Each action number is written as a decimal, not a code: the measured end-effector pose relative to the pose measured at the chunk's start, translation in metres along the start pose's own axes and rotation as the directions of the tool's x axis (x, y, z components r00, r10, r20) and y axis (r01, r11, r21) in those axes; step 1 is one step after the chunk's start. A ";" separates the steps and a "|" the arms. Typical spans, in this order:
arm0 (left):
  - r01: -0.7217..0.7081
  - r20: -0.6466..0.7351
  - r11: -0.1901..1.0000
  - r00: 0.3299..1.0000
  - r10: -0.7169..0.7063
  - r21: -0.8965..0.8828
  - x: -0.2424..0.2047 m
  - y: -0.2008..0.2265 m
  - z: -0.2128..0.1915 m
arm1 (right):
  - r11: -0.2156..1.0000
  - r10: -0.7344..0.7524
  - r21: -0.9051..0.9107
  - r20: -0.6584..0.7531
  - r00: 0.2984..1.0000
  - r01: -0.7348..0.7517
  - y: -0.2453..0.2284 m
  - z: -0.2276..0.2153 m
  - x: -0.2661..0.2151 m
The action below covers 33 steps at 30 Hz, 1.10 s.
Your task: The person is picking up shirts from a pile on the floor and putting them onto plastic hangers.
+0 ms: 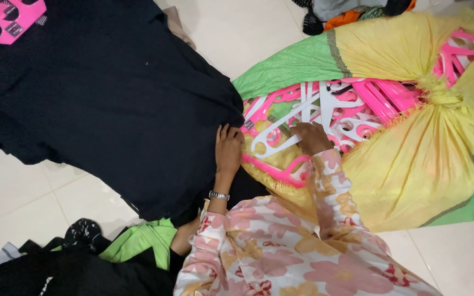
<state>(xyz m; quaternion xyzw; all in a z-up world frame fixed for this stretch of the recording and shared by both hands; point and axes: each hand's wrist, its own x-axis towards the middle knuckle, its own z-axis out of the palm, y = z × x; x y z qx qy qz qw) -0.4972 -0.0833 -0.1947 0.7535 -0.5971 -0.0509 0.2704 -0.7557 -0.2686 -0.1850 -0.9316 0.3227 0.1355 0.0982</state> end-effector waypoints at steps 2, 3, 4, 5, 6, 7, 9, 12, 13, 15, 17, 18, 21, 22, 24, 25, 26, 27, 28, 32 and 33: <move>0.012 0.016 1.000 1.000 -0.013 0.021 0.002 0.009 -0.009 | 0.998 -0.051 0.044 -0.049 0.997 0.053 0.003 0.007 -0.001; 0.028 0.034 0.999 0.999 -0.030 0.045 0.004 0.015 -0.012 | 0.990 -0.103 0.086 -0.099 0.990 0.111 0.007 0.011 -0.002; 0.023 0.038 0.999 0.999 -0.024 0.041 0.004 0.020 -0.026 | 0.991 -0.095 0.087 -0.098 0.991 0.104 -0.012 0.000 -0.007; 0.009 0.057 0.988 0.998 0.000 -0.156 0.004 0.024 -0.040 | 0.988 -0.122 0.081 -0.136 0.983 0.134 -0.031 -0.011 -0.012; 0.000 0.065 0.940 0.998 0.024 -0.342 0.006 0.027 -0.053 | 0.983 -0.156 0.070 -0.178 0.972 0.170 -0.049 -0.023 -0.012; -0.003 0.063 0.940 0.998 0.027 -0.342 0.006 0.031 -0.061 | 0.983 -0.155 0.069 -0.180 0.971 0.169 -0.065 -0.030 -0.011; 0.065 0.014 0.755 0.997 -0.073 -0.652 0.000 0.035 -0.081 | 0.933 -0.288 0.153 -0.231 0.929 0.327 -0.105 -0.043 -0.009; 0.028 -0.015 0.621 0.998 -0.064 -0.783 -0.003 0.033 -0.083 | 0.868 -0.386 0.127 -0.438 0.812 0.481 -0.148 -0.041 0.009; 0.024 -0.017 0.622 0.998 -0.061 -0.783 -0.019 0.013 -0.045 | 0.868 -0.385 0.124 -0.441 0.811 0.480 -0.166 -0.052 0.008; 0.152 -0.075 0.827 0.971 -0.228 -0.542 -0.049 -0.027 0.030 | 0.844 -0.393 0.087 -0.572 0.720 0.529 -0.200 -0.072 0.005; 0.157 -0.045 0.754 0.970 -0.239 -0.638 -0.034 -0.024 0.013 | 0.848 -0.368 0.071 -0.635 0.679 0.526 -0.217 -0.079 0.009; 0.164 -0.014 0.670 0.968 -0.252 -0.724 -0.027 -0.023 0.004 | 0.849 -0.346 0.055 -0.692 0.634 0.525 -0.226 -0.082 0.011; 0.181 0.083 0.363 0.959 -0.271 -0.914 -0.025 -0.012 -0.022 | 0.801 -0.376 0.034 -0.748 0.547 0.597 -0.245 -0.109 -0.002; 0.180 0.078 0.364 0.957 -0.278 -0.914 -0.022 -0.010 -0.032 | 0.796 -0.383 0.032 -0.747 0.544 0.604 -0.248 -0.110 -0.001; 0.181 0.173 0.007 0.950 -0.258 -0.983 -0.017 -0.006 -0.051 | 0.794 -0.422 -0.031 -0.748 0.513 0.607 -0.255 -0.113 0.000; 0.175 0.166 0.010 0.950 -0.266 -0.985 -0.015 -0.004 -0.061 | 0.788 -0.429 -0.035 -0.748 0.507 0.615 -0.255 -0.116 -0.004; 0.167 0.205 -0.170 0.949 -0.241 -0.971 -0.012 -0.002 -0.071 | 0.778 -0.448 -0.038 -0.734 0.511 0.627 -0.255 -0.120 -0.007; 0.157 0.238 -0.343 0.949 -0.208 -0.926 -0.009 0.000 -0.081 | 0.768 -0.467 -0.042 -0.720 0.514 0.639 -0.255 -0.124 -0.010; 0.148 0.230 -0.340 0.949 -0.215 -0.929 -0.009 -0.011 -0.074 | 0.762 -0.474 -0.046 -0.720 0.508 0.646 -0.257 -0.129 -0.014; 0.245 0.271 -0.228 0.958 -0.093 -0.942 -0.016 -0.046 -0.033 | 0.785 -0.499 -0.101 -0.687 0.528 0.611 -0.264 -0.130 -0.024; 0.240 0.254 -0.287 0.967 -0.011 -0.927 -0.018 -0.053 -0.021 | 0.819 -0.481 -0.120 -0.676 0.558 0.560 -0.266 -0.125 -0.024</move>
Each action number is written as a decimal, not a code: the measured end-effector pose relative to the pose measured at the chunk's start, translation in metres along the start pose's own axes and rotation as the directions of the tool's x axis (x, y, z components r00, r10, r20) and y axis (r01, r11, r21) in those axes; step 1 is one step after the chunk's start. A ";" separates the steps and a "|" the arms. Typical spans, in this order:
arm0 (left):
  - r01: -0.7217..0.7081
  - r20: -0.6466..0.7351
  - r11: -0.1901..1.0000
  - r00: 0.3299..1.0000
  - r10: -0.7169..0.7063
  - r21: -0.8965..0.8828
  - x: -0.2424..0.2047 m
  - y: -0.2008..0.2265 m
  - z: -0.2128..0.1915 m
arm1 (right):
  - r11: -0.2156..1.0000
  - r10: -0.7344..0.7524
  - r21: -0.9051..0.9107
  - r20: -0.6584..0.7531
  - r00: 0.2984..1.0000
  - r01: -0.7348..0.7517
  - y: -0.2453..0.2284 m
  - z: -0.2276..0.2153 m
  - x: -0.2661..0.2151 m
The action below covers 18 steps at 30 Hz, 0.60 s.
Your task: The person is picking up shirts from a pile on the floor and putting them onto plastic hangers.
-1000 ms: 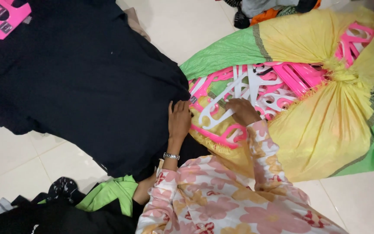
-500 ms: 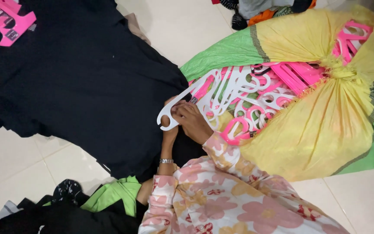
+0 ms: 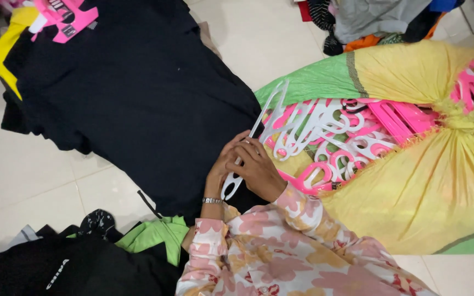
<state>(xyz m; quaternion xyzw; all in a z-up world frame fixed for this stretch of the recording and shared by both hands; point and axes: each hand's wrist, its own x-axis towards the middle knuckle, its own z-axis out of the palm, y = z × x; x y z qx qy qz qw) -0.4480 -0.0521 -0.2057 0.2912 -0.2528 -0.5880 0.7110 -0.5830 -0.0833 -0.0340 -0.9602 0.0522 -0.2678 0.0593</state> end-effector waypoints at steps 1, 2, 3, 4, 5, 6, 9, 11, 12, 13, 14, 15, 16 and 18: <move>-0.010 -0.006 1.000 1.000 0.010 0.004 -0.004 0.016 0.020 | 1.000 -0.011 0.004 -0.003 1.000 0.011 -0.004 0.004 -0.002; -0.053 -0.056 0.999 0.997 0.053 0.003 -0.008 0.031 0.040 | 0.996 0.079 -0.028 -0.055 0.995 -0.081 -0.008 0.008 -0.005; -0.100 -0.105 0.995 0.989 0.100 0.005 -0.009 0.049 0.059 | 0.984 0.163 -0.055 -0.112 0.980 -0.170 -0.011 0.012 -0.005; -0.113 -0.110 0.994 0.987 0.114 0.010 -0.005 0.044 0.048 | 0.986 0.150 -0.051 -0.115 0.982 -0.156 -0.009 0.018 -0.006; -0.153 -0.118 0.987 0.982 0.146 -0.048 -0.004 0.036 0.038 | 0.957 0.251 -0.086 -0.241 0.938 -0.278 -0.010 0.024 -0.011; -0.193 -0.128 0.976 0.975 0.179 -0.105 -0.003 0.029 0.027 | 0.911 0.338 -0.103 -0.366 0.867 -0.399 -0.010 0.030 -0.015; -0.263 -0.156 0.960 0.957 0.247 -0.094 -0.001 0.017 0.021 | 0.839 0.538 0.287 -0.308 0.785 -0.463 0.001 0.034 -0.024; -0.310 -0.187 0.943 0.940 0.285 -0.123 -0.005 0.018 0.028 | 0.674 0.661 0.563 -0.171 0.731 -0.478 0.015 0.032 -0.028; -0.347 -0.212 0.925 0.926 0.312 -0.155 -0.006 0.020 0.031 | 0.429 0.738 0.770 0.004 0.675 -0.473 0.021 0.031 -0.029; -0.356 -0.215 0.923 0.922 0.321 -0.150 -0.009 0.015 0.031 | 0.431 0.731 0.773 0.004 0.682 -0.467 0.032 0.033 -0.032; -0.382 -0.225 0.912 0.911 0.345 -0.151 -0.012 0.010 0.031 | 0.316 0.707 0.822 0.129 0.695 -0.474 0.043 0.034 -0.036; -0.409 -0.233 0.899 0.900 0.370 -0.153 -0.013 0.006 0.031 | 0.198 0.664 0.852 0.247 0.706 -0.484 0.055 0.036 -0.038; -0.418 -0.233 0.896 0.895 0.379 -0.149 -0.016 -0.002 0.026 | 0.202 0.657 0.854 0.245 0.713 -0.479 0.061 0.032 -0.035; -0.384 -0.152 0.923 0.914 0.376 -0.026 -0.023 -0.021 0.017 | 0.615 0.499 0.559 0.270 0.824 -0.556 0.070 0.023 -0.032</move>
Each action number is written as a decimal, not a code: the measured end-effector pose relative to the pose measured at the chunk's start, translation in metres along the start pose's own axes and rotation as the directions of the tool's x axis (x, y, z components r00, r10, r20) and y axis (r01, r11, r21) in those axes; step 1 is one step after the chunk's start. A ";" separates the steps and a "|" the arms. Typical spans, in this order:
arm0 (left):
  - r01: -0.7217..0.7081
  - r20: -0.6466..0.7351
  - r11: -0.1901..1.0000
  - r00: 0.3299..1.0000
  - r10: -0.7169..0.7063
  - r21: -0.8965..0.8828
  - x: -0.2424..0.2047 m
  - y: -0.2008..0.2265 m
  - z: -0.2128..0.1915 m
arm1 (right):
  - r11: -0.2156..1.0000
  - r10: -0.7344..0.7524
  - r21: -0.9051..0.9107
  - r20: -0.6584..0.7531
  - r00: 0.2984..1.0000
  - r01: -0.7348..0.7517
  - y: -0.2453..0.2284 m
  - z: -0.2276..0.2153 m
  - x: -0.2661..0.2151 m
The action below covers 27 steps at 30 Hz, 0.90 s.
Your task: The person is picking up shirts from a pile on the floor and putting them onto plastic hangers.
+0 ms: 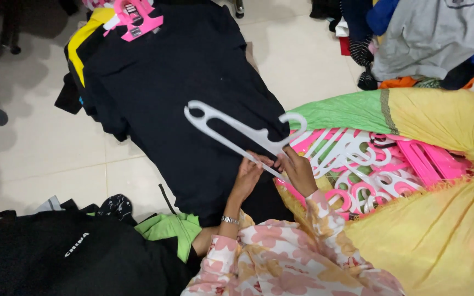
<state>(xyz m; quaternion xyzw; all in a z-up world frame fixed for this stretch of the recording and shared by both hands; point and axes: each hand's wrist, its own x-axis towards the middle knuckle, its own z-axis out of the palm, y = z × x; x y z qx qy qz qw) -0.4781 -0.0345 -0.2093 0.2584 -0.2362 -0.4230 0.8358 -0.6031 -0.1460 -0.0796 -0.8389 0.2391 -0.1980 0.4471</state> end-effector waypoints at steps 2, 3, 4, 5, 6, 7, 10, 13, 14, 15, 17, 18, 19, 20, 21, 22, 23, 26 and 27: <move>-0.001 0.021 0.996 1.000 -0.001 0.090 -0.009 0.018 0.016 | 0.995 -0.039 -0.092 -0.036 0.999 0.035 0.010 0.004 0.004; 0.003 0.041 0.984 0.999 -0.011 0.176 -0.014 0.027 0.023 | 0.981 -0.075 -0.185 -0.071 0.995 0.061 0.015 0.006 0.007; -0.005 0.040 0.984 0.999 -0.002 0.180 -0.018 0.035 0.026 | 0.981 -0.083 -0.183 -0.067 0.994 0.069 0.002 0.005 0.010; 0.004 -0.031 0.995 1.000 -0.001 0.105 -0.023 0.043 0.030 | 0.952 -0.116 -0.297 -0.120 0.986 0.076 -0.010 0.003 0.012; 0.008 -0.101 1.000 0.995 -0.005 0.027 -0.028 0.051 0.034 | 0.910 -0.155 -0.407 -0.168 0.974 0.075 -0.023 0.002 0.014; 0.000 -0.102 1.000 0.995 0.003 0.030 -0.033 0.055 0.024 | 0.910 -0.162 -0.406 -0.164 0.973 0.083 -0.010 -0.001 0.016; -0.022 -0.247 1.000 0.969 0.019 -0.010 -0.052 0.070 -0.007 | 0.817 -0.199 -0.574 -0.192 0.961 0.055 0.023 -0.005 0.020; 0.005 -0.405 0.993 0.913 0.045 0.121 -0.072 0.091 -0.027 | 0.799 -0.223 -0.600 -0.253 0.942 0.028 0.038 -0.007 0.023; 0.091 -0.444 0.979 0.896 -0.002 0.180 -0.079 0.099 -0.028 | 0.796 -0.232 -0.604 -0.244 0.941 0.040 0.039 -0.005 0.024; 0.180 -0.486 0.955 0.873 -0.045 0.235 -0.085 0.108 -0.029 | 0.793 -0.241 -0.607 -0.237 0.941 0.050 0.040 -0.003 0.025; 0.234 -0.546 0.932 0.837 -0.048 0.276 -0.095 0.129 -0.013 | 0.825 -0.212 -0.562 -0.214 0.954 0.057 0.035 0.006 0.025; 0.293 -0.602 0.905 0.797 -0.053 0.309 -0.100 0.140 -0.006 | 0.854 -0.179 -0.517 -0.192 0.965 0.055 0.032 0.010 0.025; 0.288 -0.606 0.906 0.795 -0.044 0.312 -0.103 0.150 -0.004 | 0.856 -0.185 -0.514 -0.186 0.965 0.065 0.027 0.015 0.027; 0.320 -0.607 0.864 0.795 -0.021 0.389 -0.107 0.162 -0.002 | 0.871 -0.170 -0.486 -0.166 0.971 0.069 0.022 0.021 0.028; 0.350 -0.609 0.816 0.793 0.003 0.460 -0.111 0.172 -0.001 | 0.885 -0.157 -0.458 -0.141 0.978 0.076 0.017 0.027 0.030; 0.345 -0.616 0.818 0.788 0.014 0.460 -0.120 0.176 -0.015 | 0.886 -0.165 -0.456 -0.130 0.978 0.088 0.012 0.033 0.033; 0.337 -0.607 0.799 0.793 0.044 0.498 -0.129 0.179 -0.028 | 0.896 -0.168 -0.431 -0.107 0.980 0.107 0.007 0.040 0.037; 0.324 -0.615 0.778 0.782 0.099 0.538 -0.155 0.207 -0.031 | 0.912 -0.184 -0.380 -0.043 0.982 0.154 -0.004 0.065 0.047; 0.328 -0.624 0.774 0.774 0.109 0.541 -0.165 0.220 -0.026 | 0.919 -0.183 -0.358 -0.018 0.983 0.164 -0.008 0.075 0.050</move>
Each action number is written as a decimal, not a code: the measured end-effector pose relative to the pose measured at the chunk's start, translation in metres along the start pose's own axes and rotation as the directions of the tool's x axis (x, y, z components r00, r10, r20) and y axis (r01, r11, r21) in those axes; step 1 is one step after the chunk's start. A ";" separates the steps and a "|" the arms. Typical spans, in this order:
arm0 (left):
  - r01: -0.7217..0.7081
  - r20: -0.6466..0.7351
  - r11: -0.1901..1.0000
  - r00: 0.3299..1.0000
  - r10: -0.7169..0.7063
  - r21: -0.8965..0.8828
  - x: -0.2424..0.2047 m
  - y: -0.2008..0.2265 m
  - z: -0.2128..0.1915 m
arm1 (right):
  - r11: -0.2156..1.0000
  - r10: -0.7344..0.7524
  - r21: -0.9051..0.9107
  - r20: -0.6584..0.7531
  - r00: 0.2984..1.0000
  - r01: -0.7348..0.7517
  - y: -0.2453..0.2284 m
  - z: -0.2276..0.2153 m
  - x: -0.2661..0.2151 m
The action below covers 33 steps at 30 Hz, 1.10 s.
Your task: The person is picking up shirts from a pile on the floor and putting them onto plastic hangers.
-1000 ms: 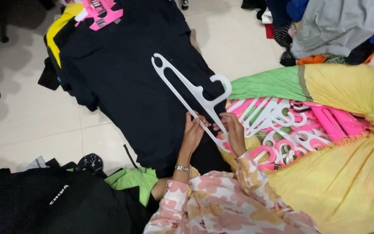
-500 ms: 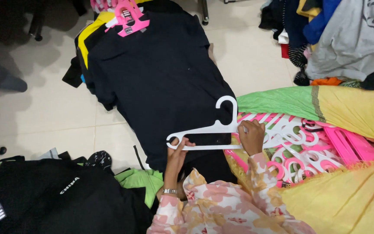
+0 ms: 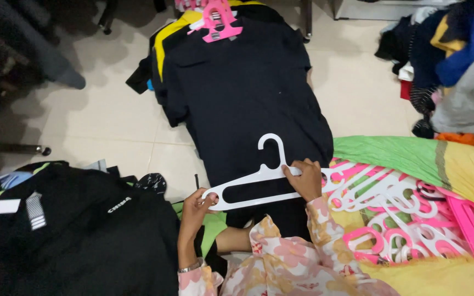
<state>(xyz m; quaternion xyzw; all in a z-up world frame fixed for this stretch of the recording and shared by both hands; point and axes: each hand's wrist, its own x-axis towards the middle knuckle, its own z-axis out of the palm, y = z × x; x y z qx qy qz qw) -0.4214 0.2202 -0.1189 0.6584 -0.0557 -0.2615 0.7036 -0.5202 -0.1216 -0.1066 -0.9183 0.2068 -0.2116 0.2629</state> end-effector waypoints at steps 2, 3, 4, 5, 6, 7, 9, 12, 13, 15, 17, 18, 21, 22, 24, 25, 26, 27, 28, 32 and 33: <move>-0.021 -0.052 0.999 0.998 0.023 0.033 -0.022 0.022 -0.009 | 0.999 -0.039 0.034 0.031 0.999 0.038 -0.027 0.010 0.007; -0.037 -0.081 0.997 0.996 0.043 0.072 -0.033 0.033 -0.014 | 0.997 -0.060 0.060 0.049 0.997 0.057 -0.041 0.014 0.010; -0.039 -0.106 0.997 0.993 0.046 0.066 -0.041 0.039 -0.020 | 0.995 -0.080 0.069 0.063 0.995 0.076 -0.052 0.026 0.013; -0.102 -0.124 0.994 0.986 0.107 0.046 -0.050 0.044 -0.027 | 0.996 -0.081 0.030 0.041 0.996 0.080 -0.063 0.038 0.016; -0.165 -0.146 0.986 0.975 0.167 0.026 -0.059 0.049 -0.033 | 0.996 -0.083 -0.008 0.022 0.996 0.084 -0.073 0.049 0.017; -0.167 -0.173 0.986 0.970 0.168 0.022 -0.066 0.054 -0.039 | 0.994 -0.105 0.000 0.038 0.994 0.105 -0.090 0.051 0.021; -0.184 -0.303 0.978 0.930 0.206 0.098 -0.082 0.063 -0.053 | 0.974 -0.203 0.112 0.034 0.979 0.198 -0.124 0.057 0.026; -0.118 -0.514 0.966 0.828 0.224 0.231 -0.114 0.099 -0.060 | 0.922 -0.353 0.197 0.073 0.933 0.333 -0.164 0.071 0.035; -0.110 -0.545 0.969 0.809 0.217 0.223 -0.121 0.097 -0.068 | 0.911 -0.378 0.213 0.093 0.921 0.353 -0.175 0.075 0.037; 0.025 -0.633 0.942 0.747 0.205 0.335 -0.135 0.094 -0.085 | 0.861 -0.434 0.355 0.142 0.890 0.364 -0.200 0.085 0.041; 0.058 -0.701 0.929 0.674 0.234 0.366 -0.150 0.094 -0.095 | 0.829 -0.484 0.398 0.159 0.861 0.393 -0.229 0.094 0.042; 0.083 -0.731 0.910 0.627 0.269 0.407 -0.157 0.094 -0.099 | 0.812 -0.504 0.421 0.156 0.849 0.405 -0.243 0.098 0.042; 0.116 -0.807 0.892 0.489 0.332 0.437 -0.181 0.108 -0.103 | 0.759 -0.581 0.466 0.168 0.797 0.455 -0.276 0.123 0.037; 0.125 -0.823 0.897 0.466 0.325 0.425 -0.188 0.106 -0.107 | 0.746 -0.599 0.478 0.178 0.780 0.464 -0.287 0.132 0.034; 0.138 -0.846 0.883 0.385 0.370 0.449 -0.199 0.102 -0.115 | 0.699 -0.643 0.537 0.183 0.744 0.473 -0.306 0.150 0.028; 0.145 -0.857 0.887 0.365 0.363 0.438 -0.203 0.100 -0.119 | 0.688 -0.658 0.545 0.190 0.729 0.478 -0.316 0.160 0.025; 0.167 -0.869 0.880 0.317 0.380 0.445 -0.209 0.096 -0.124 | 0.671 -0.681 0.569 0.221 0.698 0.475 -0.325 0.170 0.021; 0.191 -0.878 0.872 0.269 0.396 0.451 -0.213 0.093 -0.129 | 0.654 -0.704 0.593 0.250 0.665 0.470 -0.334 0.180 0.017; 0.200 -0.887 0.876 0.254 0.386 0.439 -0.217 0.086 -0.134 | 0.648 -0.713 0.599 0.259 0.652 0.471 -0.341 0.184 0.009; 0.272 -0.899 0.864 0.241 0.365 0.423 -0.228 0.058 -0.155 | 0.630 -0.762 0.599 0.352 0.544 0.494 -0.358 0.197 -0.019; 0.304 -0.896 0.850 0.259 0.359 0.429 -0.230 0.051 -0.159 | 0.624 -0.775 0.593 0.387 0.499 0.509 -0.360 0.199 -0.025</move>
